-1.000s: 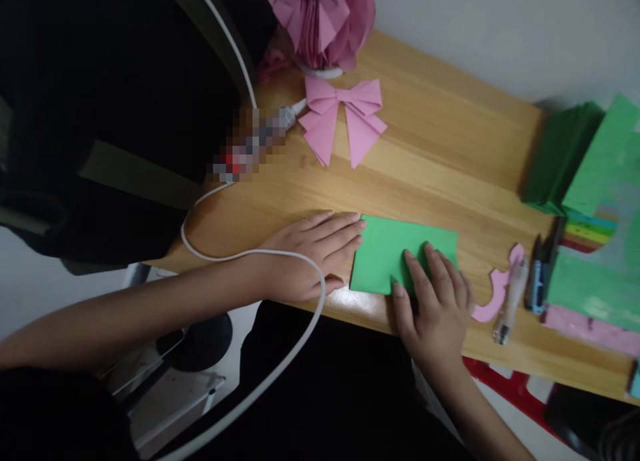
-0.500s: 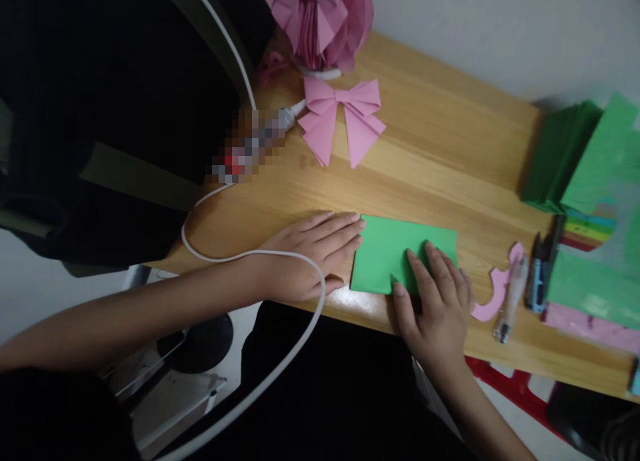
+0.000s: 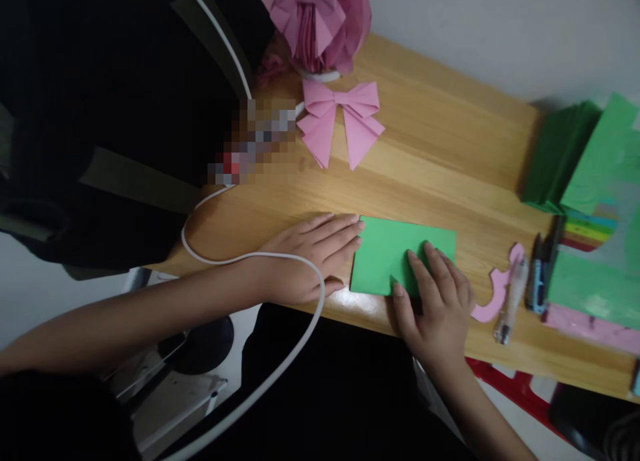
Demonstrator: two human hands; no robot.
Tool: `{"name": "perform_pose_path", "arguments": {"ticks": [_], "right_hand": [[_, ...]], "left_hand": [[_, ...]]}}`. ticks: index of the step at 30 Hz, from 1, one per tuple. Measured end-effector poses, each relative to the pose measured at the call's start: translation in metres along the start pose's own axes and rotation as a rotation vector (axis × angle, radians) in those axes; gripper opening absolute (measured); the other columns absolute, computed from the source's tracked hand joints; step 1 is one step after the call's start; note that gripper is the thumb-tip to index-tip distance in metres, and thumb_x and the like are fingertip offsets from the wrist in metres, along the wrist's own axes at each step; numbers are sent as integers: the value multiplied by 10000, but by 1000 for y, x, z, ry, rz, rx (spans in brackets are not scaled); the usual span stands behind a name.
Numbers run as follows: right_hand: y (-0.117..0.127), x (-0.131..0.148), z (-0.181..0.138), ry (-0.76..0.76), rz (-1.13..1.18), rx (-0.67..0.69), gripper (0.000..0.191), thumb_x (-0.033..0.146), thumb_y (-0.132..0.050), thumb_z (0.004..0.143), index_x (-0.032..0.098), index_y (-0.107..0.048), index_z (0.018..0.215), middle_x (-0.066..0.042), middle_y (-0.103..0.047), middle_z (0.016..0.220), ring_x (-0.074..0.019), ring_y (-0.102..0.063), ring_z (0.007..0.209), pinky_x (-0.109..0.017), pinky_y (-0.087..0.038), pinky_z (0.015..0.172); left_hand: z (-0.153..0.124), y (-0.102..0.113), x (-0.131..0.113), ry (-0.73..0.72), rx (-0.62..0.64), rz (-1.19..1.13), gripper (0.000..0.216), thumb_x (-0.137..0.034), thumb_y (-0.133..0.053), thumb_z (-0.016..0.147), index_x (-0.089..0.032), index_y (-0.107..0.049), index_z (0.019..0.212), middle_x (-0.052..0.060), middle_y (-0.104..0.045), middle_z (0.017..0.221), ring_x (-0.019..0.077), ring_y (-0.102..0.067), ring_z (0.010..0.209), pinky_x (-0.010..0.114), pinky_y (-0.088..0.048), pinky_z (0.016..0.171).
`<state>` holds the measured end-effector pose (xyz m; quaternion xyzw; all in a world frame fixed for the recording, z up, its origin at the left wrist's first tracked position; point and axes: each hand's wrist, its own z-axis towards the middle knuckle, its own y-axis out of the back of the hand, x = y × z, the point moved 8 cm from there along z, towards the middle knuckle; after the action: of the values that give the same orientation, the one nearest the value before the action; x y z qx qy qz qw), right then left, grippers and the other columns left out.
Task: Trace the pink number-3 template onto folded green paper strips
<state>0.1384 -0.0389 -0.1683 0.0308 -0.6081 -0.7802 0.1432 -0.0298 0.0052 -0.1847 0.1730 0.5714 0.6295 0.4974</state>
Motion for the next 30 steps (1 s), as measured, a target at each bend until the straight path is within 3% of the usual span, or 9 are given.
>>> {"name": "perform_pose_path", "arguments": {"ticks": [5,15,30], "right_hand": [[-1,1,-1,-35,-62,22,409,395,-530,948,180,-587,1291,-158,-630,1352,-329,-599,1226,-563,-346,1100],[-1,4,0,9,-47,-10,401,349,-530,939,132,-582,1272,-205,-623,1330,-348,-591,1214,-516,-437,1017],[-1,1,-2,-12,-33,-25,465,357,-532,933,175,-529,1361,-176,-610,1330,-340,-575,1204,-503,-428,1005]], "left_hand": [[0,-2,1,11,18,18,544,-406,-465,961,-38,-531,1356,174,-486,1494,273,-378,1438,423,-302,1188],[-1,1,2,-9,5,14,553,-403,-451,974,-25,-508,1373,176,-475,1502,280,-388,1432,413,-313,1181],[-1,2,1,-22,-20,9,540,-398,-448,974,-18,-526,1349,188,-495,1480,290,-399,1421,421,-331,1167]]}}
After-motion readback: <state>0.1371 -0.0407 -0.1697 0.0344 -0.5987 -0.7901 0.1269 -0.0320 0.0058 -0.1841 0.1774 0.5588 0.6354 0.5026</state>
